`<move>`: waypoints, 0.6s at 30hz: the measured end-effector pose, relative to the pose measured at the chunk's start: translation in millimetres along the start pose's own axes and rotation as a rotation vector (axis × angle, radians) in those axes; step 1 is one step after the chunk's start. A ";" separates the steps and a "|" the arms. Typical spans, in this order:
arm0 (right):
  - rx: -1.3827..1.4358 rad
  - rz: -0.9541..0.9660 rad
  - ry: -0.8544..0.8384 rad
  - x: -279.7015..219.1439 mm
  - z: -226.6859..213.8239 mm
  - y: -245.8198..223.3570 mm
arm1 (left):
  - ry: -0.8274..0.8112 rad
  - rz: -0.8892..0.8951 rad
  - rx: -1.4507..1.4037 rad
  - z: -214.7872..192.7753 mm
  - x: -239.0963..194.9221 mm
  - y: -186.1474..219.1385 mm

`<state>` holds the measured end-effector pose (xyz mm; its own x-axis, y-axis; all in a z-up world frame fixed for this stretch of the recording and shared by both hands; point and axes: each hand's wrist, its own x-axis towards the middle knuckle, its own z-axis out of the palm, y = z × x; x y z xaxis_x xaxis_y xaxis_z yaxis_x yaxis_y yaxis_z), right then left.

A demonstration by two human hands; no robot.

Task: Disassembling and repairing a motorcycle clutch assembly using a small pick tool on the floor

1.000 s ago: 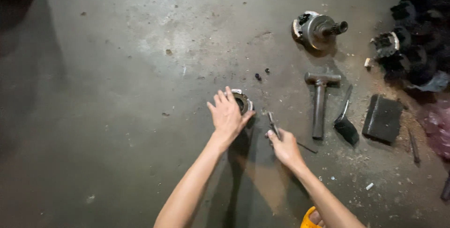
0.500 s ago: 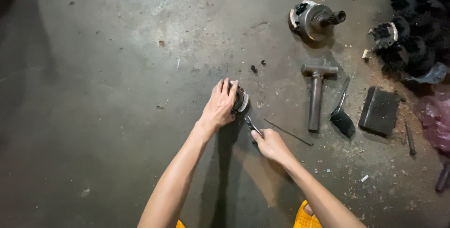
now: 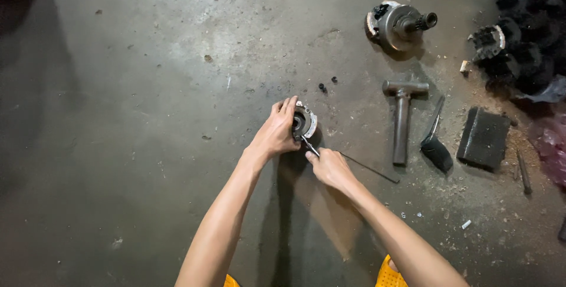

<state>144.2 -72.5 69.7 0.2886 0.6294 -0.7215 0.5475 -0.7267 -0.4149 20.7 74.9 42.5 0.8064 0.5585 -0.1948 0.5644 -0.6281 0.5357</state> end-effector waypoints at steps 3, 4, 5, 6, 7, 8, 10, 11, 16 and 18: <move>0.033 0.010 0.025 7.7 11.4 5.7 | -0.011 -0.018 -0.001 -1.9 -2.6 2.8; 0.032 0.009 0.024 8.1 15.4 7.7 | -0.011 -0.020 -0.002 -0.8 -5.3 4.1; 0.036 0.018 0.049 9.2 19.2 8.3 | -0.013 -0.019 0.012 -1.2 -7.8 4.6; 0.039 0.028 0.074 9.9 22.9 8.8 | -0.015 -0.018 0.025 -1.9 -10.4 5.3; 0.042 0.021 0.073 8.9 22.4 8.3 | -0.012 -0.021 0.032 0.0 -16.2 0.0; 0.059 0.032 0.088 8.0 22.1 7.7 | 0.158 0.016 -0.146 1.7 -22.1 -5.6; 0.074 0.033 0.093 4.5 20.6 4.6 | 0.333 0.041 -0.315 2.1 -40.8 -23.6; 0.099 0.034 0.100 1.2 18.4 1.7 | 0.515 -0.037 -0.286 -0.9 -52.2 -35.1; 0.101 0.070 0.101 15.9 27.4 11.4 | 0.755 -0.323 -0.174 8.7 -103.4 -90.8; 0.103 0.082 0.094 18.3 30.5 13.7 | 0.684 -0.352 -0.079 18.4 -112.7 -101.9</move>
<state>133.0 -79.3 33.9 0.4040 0.5863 -0.7021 0.4371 -0.7980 -0.4149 -124.5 66.0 -5.3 0.2783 0.9448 0.1729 0.7322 -0.3252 0.5984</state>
